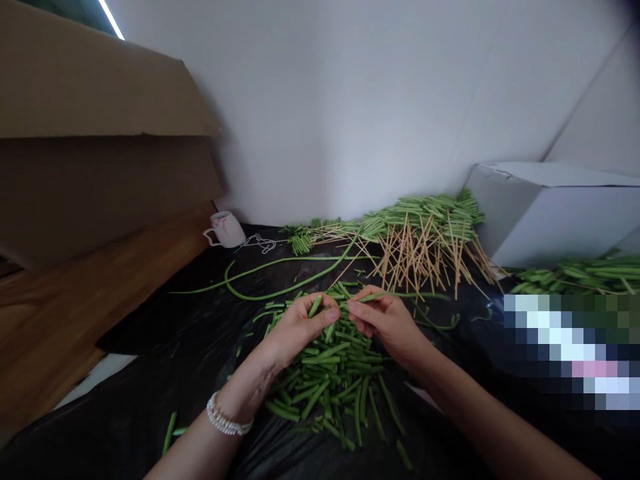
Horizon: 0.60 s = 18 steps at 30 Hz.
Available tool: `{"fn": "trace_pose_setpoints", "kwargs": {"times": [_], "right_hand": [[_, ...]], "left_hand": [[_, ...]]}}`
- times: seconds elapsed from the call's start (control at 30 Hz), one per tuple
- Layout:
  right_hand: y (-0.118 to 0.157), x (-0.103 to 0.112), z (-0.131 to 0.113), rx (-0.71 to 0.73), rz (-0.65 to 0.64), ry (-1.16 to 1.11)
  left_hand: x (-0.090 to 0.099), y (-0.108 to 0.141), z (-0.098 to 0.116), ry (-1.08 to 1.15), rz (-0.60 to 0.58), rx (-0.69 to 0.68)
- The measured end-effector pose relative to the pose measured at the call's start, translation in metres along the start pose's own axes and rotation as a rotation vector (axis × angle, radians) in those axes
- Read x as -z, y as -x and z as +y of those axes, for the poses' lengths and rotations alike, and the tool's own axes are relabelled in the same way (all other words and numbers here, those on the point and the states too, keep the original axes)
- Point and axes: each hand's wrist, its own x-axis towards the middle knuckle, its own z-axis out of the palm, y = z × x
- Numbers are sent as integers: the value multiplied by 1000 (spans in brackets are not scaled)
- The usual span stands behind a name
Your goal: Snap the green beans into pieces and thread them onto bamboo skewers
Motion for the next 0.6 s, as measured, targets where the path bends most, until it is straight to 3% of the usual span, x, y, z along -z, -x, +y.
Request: {"fn": "trace_pose_setpoints", "kwargs": {"times": [0.17, 0.43, 0.6], "right_hand": [[3, -8, 4, 25, 36, 132], [11, -18, 14, 13, -183, 189], [8, -13, 10, -25, -190, 144]], "left_hand": [[-6, -2, -6, 265, 28, -17], [5, -3, 9, 711, -15, -3], [8, -5, 5, 666, -20, 53]]}}
